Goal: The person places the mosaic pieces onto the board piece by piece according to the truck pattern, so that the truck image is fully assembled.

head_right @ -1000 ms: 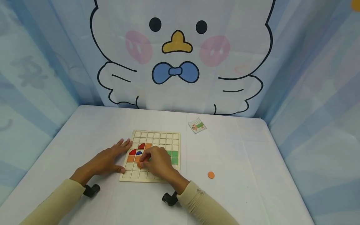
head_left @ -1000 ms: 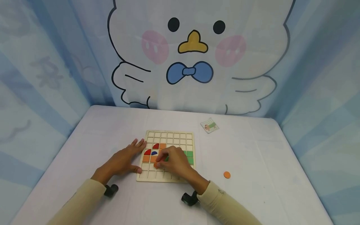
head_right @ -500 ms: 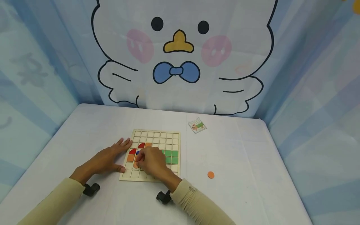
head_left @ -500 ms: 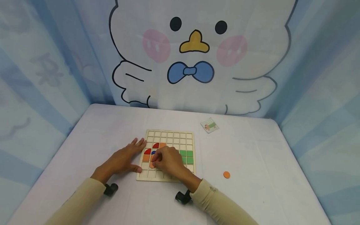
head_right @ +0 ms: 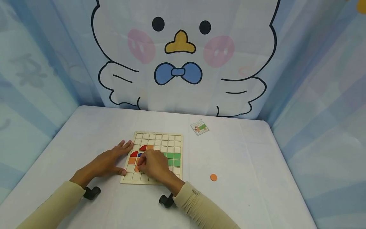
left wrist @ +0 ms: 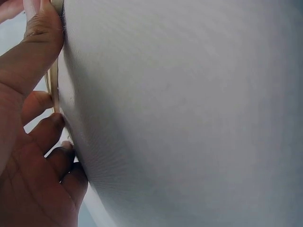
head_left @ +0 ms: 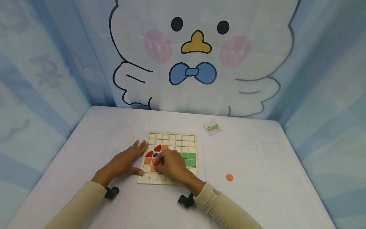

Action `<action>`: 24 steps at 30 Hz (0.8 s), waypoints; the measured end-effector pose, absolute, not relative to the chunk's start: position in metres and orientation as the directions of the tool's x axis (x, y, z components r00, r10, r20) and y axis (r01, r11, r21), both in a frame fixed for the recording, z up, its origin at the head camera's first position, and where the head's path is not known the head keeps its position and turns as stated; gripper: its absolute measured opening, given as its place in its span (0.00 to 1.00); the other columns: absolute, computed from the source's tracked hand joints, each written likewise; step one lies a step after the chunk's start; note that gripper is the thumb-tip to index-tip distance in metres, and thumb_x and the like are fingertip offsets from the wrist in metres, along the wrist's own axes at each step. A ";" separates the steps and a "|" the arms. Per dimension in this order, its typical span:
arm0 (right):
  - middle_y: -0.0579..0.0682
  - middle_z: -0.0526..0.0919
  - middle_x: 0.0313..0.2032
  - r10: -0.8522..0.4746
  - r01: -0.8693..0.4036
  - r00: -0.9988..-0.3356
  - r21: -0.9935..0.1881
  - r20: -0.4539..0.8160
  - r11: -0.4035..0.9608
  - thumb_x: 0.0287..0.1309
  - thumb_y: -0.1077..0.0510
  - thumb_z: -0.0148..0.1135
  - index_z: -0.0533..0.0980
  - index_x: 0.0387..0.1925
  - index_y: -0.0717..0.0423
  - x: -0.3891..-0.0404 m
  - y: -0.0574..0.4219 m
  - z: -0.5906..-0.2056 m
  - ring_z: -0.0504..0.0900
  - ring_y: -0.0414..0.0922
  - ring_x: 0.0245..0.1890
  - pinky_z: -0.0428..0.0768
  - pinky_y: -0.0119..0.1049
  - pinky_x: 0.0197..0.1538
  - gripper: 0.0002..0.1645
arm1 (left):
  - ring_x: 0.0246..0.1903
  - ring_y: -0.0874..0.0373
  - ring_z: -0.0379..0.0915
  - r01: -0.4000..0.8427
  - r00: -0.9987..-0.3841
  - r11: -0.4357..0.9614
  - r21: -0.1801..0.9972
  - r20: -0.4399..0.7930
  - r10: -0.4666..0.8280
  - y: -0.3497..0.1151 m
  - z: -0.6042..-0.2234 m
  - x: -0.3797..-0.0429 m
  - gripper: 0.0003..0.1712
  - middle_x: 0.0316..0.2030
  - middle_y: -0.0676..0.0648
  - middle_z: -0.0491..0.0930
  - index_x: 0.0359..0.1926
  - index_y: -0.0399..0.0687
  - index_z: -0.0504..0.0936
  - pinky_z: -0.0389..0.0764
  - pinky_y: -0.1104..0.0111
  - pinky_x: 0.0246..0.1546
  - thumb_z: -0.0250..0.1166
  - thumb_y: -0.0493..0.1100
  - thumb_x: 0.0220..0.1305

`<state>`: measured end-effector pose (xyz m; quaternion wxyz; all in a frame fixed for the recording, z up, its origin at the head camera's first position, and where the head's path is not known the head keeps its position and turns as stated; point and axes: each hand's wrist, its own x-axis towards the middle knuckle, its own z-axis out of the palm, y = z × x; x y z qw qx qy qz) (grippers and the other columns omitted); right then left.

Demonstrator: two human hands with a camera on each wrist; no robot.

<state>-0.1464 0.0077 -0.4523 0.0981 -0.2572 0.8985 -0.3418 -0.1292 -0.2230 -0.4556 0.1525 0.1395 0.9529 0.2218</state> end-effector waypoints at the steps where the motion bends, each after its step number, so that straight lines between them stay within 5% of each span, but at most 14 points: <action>1: 0.37 0.86 0.24 -0.526 -0.390 -0.851 -0.670 0.000 0.631 0.56 0.58 0.81 0.88 0.28 0.47 -0.146 0.009 -0.451 0.77 0.29 0.23 0.75 0.25 0.26 0.06 | 0.85 0.34 0.37 0.196 -0.915 0.863 0.465 -0.231 0.332 -0.223 -0.456 -0.129 0.67 0.85 0.42 0.48 0.85 0.50 0.52 0.56 0.32 0.78 0.81 0.59 0.53; 17: 0.37 0.84 0.29 -0.408 -0.275 -0.913 -0.703 -0.022 0.655 0.54 0.57 0.83 0.88 0.35 0.46 -0.140 0.073 -0.437 0.82 0.39 0.35 0.77 0.35 0.38 0.09 | 0.85 0.35 0.36 0.170 -0.918 0.878 0.448 -0.251 0.306 -0.219 -0.453 -0.128 0.68 0.86 0.43 0.47 0.86 0.52 0.51 0.56 0.33 0.79 0.81 0.59 0.54; 24: 0.37 0.85 0.29 -0.296 -0.186 -0.954 -0.693 -0.042 0.696 0.52 0.57 0.84 0.88 0.33 0.44 -0.137 0.111 -0.432 0.78 0.40 0.30 0.73 0.34 0.33 0.10 | 0.85 0.35 0.36 0.166 -0.919 0.880 0.445 -0.254 0.302 -0.219 -0.454 -0.129 0.68 0.86 0.43 0.47 0.86 0.52 0.51 0.56 0.32 0.78 0.81 0.59 0.53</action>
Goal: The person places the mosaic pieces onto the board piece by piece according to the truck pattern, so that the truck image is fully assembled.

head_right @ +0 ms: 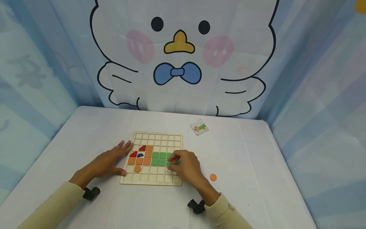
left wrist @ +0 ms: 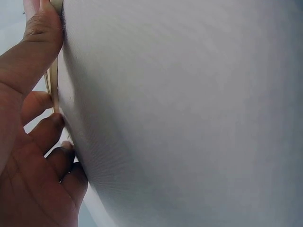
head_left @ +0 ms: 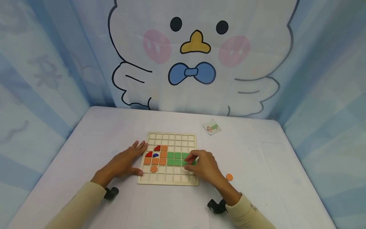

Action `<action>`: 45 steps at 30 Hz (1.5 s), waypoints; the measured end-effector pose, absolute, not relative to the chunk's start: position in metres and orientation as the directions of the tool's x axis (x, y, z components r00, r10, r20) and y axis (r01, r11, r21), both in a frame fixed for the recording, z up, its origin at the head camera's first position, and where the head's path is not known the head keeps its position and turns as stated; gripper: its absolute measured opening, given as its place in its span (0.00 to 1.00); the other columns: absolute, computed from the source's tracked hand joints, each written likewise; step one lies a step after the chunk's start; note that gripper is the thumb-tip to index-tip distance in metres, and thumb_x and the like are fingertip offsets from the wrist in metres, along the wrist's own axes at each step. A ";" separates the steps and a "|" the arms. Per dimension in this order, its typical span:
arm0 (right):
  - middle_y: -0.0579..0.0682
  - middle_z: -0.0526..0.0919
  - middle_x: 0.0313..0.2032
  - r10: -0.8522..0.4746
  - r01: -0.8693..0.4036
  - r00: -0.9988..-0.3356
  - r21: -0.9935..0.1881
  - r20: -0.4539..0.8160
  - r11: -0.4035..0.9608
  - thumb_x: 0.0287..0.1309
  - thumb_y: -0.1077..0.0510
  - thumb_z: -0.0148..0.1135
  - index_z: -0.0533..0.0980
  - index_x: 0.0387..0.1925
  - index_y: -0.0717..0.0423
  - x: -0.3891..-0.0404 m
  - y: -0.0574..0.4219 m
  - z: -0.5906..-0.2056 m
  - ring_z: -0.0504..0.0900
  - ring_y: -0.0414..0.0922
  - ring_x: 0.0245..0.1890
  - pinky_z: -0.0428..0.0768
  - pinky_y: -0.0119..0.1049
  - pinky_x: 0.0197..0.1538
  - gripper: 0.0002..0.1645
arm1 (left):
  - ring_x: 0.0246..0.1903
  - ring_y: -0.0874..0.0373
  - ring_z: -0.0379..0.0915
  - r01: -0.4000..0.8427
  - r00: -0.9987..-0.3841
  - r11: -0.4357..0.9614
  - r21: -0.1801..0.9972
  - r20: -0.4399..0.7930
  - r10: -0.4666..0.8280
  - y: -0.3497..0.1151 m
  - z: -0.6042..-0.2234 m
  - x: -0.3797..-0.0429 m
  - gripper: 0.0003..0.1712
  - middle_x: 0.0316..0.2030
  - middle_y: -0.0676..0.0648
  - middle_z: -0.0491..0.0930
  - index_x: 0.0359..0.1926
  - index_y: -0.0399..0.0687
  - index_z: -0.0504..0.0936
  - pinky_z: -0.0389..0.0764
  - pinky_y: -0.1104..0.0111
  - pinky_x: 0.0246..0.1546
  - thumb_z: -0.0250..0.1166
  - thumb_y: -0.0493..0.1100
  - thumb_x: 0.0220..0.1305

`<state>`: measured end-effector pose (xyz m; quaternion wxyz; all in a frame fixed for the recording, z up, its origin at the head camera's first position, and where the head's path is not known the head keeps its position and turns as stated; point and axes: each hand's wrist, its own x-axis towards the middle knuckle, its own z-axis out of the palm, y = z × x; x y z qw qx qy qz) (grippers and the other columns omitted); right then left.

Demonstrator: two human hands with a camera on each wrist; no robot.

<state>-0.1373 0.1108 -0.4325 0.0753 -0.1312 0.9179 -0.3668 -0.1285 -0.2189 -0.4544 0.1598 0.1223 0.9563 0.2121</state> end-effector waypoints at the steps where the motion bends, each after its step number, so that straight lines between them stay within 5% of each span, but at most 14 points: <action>1: 0.36 0.85 0.29 -0.283 -0.176 -0.958 -0.689 -0.043 0.703 0.52 0.57 0.84 0.88 0.33 0.44 -0.137 0.116 -0.432 0.77 0.41 0.29 0.73 0.33 0.31 0.10 | 0.85 0.35 0.36 0.168 -0.919 0.879 0.446 -0.252 0.304 -0.219 -0.455 -0.129 0.68 0.86 0.43 0.47 0.86 0.52 0.51 0.57 0.32 0.78 0.81 0.60 0.53; 25: 0.44 0.88 0.38 -0.092 -0.017 -0.990 -0.555 -0.108 0.831 0.49 0.59 0.84 0.89 0.41 0.46 -0.123 0.236 -0.438 0.75 0.43 0.31 0.71 0.33 0.34 0.16 | 0.85 0.35 0.36 0.186 -0.917 0.877 0.444 -0.241 0.317 -0.220 -0.456 -0.128 0.68 0.86 0.42 0.48 0.86 0.51 0.51 0.56 0.33 0.78 0.81 0.60 0.53; 33: 0.41 0.85 0.28 -0.085 0.009 -0.986 -0.554 -0.144 0.833 0.53 0.54 0.84 0.88 0.34 0.46 -0.122 0.243 -0.445 0.75 0.43 0.30 0.70 0.35 0.33 0.09 | 0.85 0.35 0.37 0.185 -0.919 0.879 0.441 -0.240 0.314 -0.221 -0.458 -0.129 0.68 0.86 0.43 0.47 0.86 0.52 0.51 0.57 0.32 0.78 0.81 0.60 0.53; 45: 0.42 0.81 0.22 -0.160 -0.035 -0.976 -0.617 -0.149 0.786 0.51 0.56 0.85 0.82 0.26 0.48 -0.124 0.215 -0.449 0.75 0.40 0.27 0.71 0.31 0.32 0.14 | 0.86 0.36 0.36 0.169 -0.919 0.880 0.444 -0.252 0.304 -0.222 -0.459 -0.130 0.68 0.86 0.44 0.47 0.86 0.54 0.50 0.57 0.32 0.78 0.81 0.60 0.53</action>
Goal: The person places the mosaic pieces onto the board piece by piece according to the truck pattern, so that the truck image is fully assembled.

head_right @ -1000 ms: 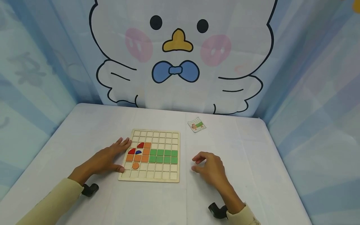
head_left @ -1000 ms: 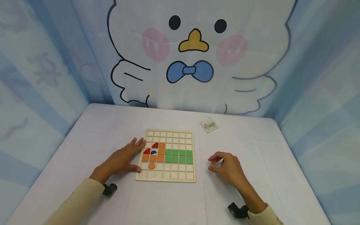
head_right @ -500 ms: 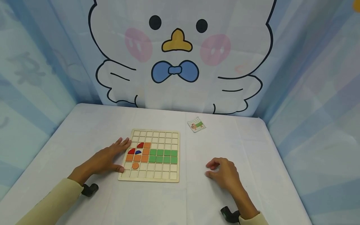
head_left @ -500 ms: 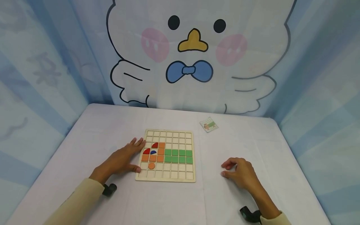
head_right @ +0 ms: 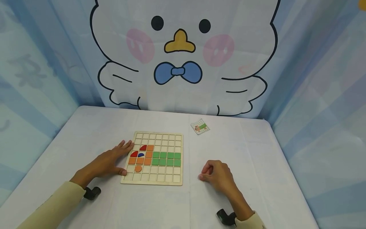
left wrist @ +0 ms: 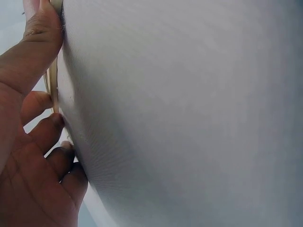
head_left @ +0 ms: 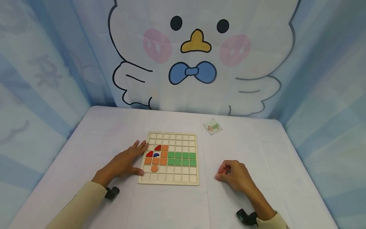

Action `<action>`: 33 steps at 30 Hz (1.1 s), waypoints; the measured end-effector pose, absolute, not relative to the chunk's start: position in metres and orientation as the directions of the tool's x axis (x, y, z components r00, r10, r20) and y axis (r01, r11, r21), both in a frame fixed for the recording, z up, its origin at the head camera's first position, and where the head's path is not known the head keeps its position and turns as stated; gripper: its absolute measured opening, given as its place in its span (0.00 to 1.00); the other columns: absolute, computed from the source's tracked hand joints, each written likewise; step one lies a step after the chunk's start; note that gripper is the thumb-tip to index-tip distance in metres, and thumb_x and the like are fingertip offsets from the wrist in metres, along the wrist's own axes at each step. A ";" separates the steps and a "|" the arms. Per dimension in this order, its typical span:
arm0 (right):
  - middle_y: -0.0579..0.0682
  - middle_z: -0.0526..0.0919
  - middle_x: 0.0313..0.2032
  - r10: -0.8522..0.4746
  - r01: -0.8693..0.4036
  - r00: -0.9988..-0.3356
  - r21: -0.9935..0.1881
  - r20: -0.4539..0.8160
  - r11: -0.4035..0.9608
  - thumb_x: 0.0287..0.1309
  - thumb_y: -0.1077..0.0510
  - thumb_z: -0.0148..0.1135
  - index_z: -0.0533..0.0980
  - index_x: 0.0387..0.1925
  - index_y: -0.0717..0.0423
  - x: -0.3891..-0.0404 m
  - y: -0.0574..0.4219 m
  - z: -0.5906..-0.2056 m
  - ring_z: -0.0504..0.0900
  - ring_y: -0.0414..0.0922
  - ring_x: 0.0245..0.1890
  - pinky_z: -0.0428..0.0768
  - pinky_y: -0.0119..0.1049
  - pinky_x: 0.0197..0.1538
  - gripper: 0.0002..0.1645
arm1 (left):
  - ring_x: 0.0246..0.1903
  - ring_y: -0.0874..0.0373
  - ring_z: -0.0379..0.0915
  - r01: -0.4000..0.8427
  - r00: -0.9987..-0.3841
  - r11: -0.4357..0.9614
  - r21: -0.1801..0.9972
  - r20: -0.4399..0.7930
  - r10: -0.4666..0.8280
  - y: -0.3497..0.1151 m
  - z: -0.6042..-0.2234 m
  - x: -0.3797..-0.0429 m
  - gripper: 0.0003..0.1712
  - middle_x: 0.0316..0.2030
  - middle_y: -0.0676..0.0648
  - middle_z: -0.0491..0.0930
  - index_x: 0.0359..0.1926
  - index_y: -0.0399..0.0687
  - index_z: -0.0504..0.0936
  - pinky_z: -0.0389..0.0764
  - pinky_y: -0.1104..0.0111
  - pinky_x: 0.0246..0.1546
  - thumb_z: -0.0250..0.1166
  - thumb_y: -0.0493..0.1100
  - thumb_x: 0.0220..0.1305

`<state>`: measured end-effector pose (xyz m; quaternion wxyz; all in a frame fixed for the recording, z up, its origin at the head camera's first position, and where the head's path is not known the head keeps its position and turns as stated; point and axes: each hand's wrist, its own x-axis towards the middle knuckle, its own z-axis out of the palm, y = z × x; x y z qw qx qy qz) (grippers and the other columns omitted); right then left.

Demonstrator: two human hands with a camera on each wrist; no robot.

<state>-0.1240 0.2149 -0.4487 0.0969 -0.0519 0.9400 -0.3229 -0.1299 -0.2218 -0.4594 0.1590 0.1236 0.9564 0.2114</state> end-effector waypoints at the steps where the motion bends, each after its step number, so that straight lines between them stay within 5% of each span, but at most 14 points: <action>1: 0.43 0.81 0.22 -0.168 -0.037 -0.975 -0.635 -0.148 0.772 0.50 0.56 0.85 0.82 0.26 0.48 -0.124 0.211 -0.448 0.75 0.40 0.27 0.71 0.31 0.32 0.14 | 0.86 0.36 0.36 0.168 -0.919 0.880 0.444 -0.253 0.303 -0.222 -0.459 -0.130 0.68 0.86 0.44 0.47 0.86 0.54 0.50 0.57 0.32 0.78 0.81 0.61 0.53; 17: 0.39 0.84 0.23 -0.275 -0.122 -0.959 -0.770 -0.072 0.627 0.53 0.56 0.83 0.86 0.27 0.42 -0.136 0.143 -0.443 0.71 0.40 0.23 0.68 0.30 0.27 0.10 | 0.86 0.36 0.36 0.156 -0.920 0.886 0.436 -0.262 0.291 -0.219 -0.456 -0.129 0.68 0.86 0.45 0.47 0.86 0.55 0.50 0.57 0.31 0.77 0.81 0.60 0.54; 33: 0.36 0.81 0.21 -0.320 -0.232 -0.947 -0.680 -0.005 0.696 0.55 0.55 0.83 0.85 0.25 0.43 -0.136 0.114 -0.454 0.77 0.36 0.27 0.71 0.30 0.30 0.10 | 0.85 0.36 0.36 0.154 -0.920 0.886 0.438 -0.264 0.290 -0.218 -0.456 -0.129 0.68 0.86 0.44 0.47 0.86 0.54 0.50 0.57 0.31 0.77 0.82 0.59 0.53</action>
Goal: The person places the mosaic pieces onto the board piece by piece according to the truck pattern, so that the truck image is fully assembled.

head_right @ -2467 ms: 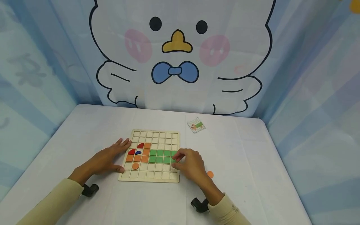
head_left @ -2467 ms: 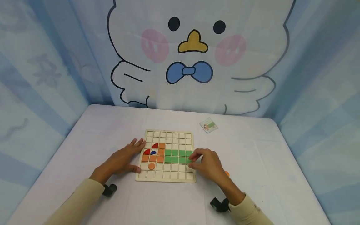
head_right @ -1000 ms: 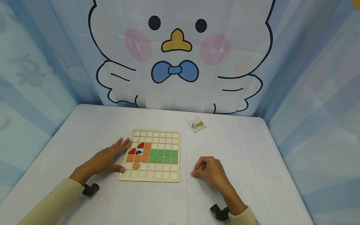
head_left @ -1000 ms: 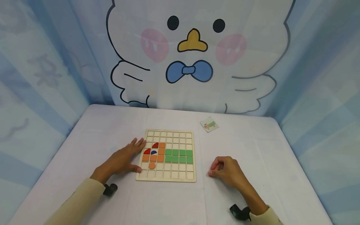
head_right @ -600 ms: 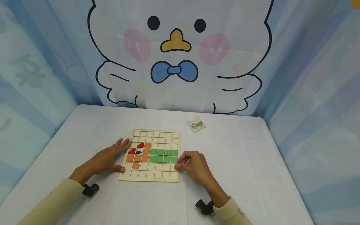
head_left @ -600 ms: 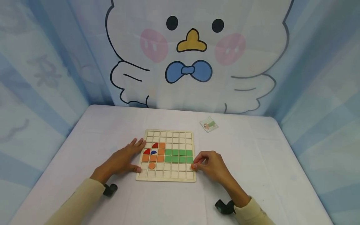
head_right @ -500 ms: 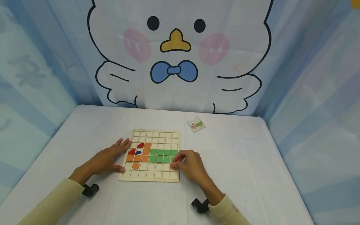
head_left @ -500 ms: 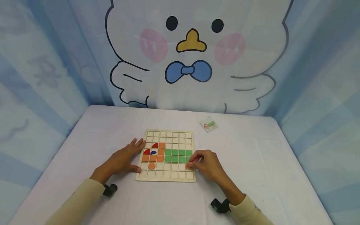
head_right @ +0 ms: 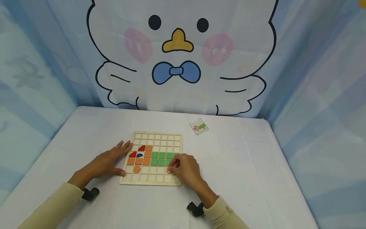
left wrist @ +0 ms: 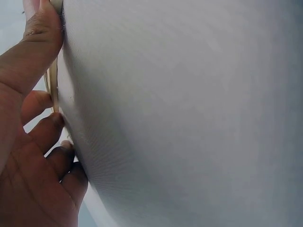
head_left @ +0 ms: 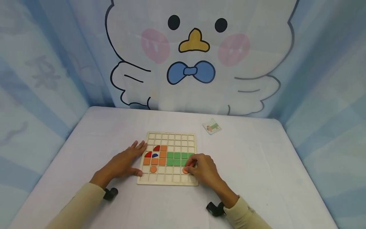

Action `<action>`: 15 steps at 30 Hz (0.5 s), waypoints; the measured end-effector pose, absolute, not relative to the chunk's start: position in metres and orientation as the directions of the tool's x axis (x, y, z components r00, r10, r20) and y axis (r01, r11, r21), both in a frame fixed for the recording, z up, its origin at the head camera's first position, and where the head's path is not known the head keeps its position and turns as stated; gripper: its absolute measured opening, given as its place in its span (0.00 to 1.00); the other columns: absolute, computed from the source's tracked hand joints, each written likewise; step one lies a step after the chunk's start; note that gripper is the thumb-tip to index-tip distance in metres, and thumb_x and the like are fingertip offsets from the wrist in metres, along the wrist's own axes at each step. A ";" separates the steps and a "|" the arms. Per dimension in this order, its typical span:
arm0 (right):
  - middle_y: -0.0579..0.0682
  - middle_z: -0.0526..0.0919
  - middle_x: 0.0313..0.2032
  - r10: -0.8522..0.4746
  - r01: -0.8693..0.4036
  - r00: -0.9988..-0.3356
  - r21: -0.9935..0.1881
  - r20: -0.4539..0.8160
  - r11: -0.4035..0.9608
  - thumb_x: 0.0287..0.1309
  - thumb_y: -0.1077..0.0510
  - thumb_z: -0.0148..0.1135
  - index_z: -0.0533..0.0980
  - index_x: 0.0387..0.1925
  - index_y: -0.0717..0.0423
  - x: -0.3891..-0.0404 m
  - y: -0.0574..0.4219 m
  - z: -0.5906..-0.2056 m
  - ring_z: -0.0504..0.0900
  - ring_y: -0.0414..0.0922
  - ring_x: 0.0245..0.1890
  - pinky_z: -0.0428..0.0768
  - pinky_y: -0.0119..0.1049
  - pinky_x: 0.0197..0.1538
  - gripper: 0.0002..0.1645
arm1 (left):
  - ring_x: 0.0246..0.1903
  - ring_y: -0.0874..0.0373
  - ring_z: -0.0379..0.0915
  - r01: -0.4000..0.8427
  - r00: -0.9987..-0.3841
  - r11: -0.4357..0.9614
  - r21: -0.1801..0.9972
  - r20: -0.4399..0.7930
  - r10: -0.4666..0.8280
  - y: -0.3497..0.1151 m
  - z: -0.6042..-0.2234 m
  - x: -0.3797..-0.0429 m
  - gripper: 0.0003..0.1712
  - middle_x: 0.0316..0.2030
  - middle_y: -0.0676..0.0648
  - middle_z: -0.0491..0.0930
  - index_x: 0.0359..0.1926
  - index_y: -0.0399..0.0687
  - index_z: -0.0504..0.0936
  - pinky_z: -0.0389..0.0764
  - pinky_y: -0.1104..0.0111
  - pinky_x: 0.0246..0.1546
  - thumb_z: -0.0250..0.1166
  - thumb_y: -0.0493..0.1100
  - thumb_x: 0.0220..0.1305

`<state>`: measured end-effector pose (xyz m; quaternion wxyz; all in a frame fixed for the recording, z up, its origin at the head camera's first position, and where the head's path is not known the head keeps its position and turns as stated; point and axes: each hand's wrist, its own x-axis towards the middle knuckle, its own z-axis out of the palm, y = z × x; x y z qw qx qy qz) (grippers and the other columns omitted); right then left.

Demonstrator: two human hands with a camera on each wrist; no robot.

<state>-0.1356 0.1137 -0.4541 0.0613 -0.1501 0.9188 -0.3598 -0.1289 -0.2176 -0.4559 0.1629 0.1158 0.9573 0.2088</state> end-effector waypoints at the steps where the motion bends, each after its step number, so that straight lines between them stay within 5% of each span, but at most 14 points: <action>1: 0.36 0.81 0.21 -0.318 -0.231 -0.948 -0.679 -0.004 0.697 0.54 0.55 0.83 0.85 0.25 0.43 -0.135 0.113 -0.454 0.76 0.36 0.27 0.71 0.30 0.30 0.10 | 0.85 0.35 0.36 0.153 -0.920 0.885 0.439 -0.263 0.290 -0.218 -0.455 -0.128 0.68 0.86 0.44 0.47 0.86 0.54 0.50 0.57 0.31 0.77 0.82 0.59 0.53; 15: 0.35 0.81 0.21 -0.356 -0.282 -0.934 -0.666 0.026 0.690 0.54 0.54 0.83 0.86 0.26 0.43 -0.135 0.106 -0.456 0.76 0.35 0.26 0.71 0.29 0.31 0.09 | 0.85 0.34 0.36 0.165 -0.923 0.884 0.438 -0.246 0.294 -0.222 -0.455 -0.127 0.69 0.86 0.43 0.47 0.86 0.53 0.50 0.57 0.31 0.77 0.82 0.59 0.53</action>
